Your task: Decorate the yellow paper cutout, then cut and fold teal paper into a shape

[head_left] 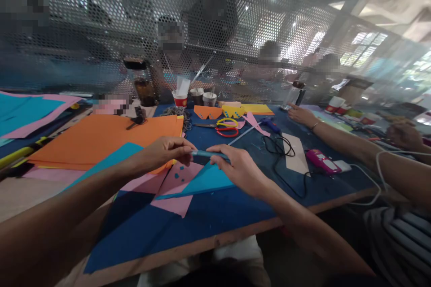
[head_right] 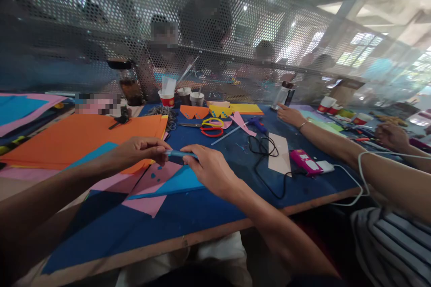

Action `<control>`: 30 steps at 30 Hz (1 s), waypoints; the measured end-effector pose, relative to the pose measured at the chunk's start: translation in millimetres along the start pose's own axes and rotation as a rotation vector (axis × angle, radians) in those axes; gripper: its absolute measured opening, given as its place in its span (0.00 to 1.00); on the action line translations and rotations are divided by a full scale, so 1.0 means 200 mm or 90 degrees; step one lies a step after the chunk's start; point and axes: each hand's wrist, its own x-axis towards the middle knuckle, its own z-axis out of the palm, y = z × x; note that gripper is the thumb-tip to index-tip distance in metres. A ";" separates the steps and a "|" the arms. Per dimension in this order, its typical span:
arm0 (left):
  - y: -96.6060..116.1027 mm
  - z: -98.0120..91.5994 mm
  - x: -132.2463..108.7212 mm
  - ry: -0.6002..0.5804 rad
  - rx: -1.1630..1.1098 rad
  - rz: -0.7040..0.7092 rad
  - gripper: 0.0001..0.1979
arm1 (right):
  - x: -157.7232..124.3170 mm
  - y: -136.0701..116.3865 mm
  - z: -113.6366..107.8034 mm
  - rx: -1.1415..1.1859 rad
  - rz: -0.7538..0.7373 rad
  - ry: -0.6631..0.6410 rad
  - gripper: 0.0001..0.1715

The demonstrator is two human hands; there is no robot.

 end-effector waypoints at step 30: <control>-0.10 -0.40 0.05 0.403 0.295 -0.046 0.14 | -0.04 0.13 -0.12 -0.136 -0.065 0.216 0.12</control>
